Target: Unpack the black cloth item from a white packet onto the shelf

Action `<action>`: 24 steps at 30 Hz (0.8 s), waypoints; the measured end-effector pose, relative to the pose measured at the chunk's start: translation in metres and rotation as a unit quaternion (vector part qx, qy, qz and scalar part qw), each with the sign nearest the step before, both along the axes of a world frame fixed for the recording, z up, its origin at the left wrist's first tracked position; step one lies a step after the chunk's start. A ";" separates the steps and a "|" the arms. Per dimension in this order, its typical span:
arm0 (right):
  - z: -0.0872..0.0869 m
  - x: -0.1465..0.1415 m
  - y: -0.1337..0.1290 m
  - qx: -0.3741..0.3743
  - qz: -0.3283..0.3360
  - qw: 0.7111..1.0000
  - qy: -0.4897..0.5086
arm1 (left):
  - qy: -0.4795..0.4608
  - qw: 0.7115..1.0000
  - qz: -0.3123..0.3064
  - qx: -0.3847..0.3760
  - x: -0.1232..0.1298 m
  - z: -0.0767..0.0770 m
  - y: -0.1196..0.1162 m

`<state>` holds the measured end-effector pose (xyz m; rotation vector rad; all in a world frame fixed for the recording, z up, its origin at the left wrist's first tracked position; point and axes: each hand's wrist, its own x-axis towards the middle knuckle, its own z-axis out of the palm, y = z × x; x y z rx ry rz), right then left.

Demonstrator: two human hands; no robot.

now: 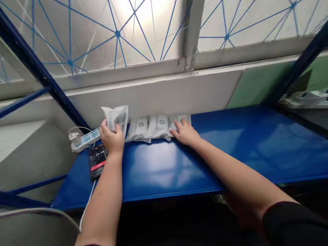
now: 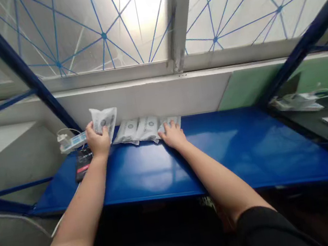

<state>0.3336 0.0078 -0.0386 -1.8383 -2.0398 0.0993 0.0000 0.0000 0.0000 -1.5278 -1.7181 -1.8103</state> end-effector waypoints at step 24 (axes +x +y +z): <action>0.000 -0.043 -0.022 0.302 0.311 0.901 0.009 | 0.215 0.941 -0.245 -0.089 0.085 -0.023 -0.021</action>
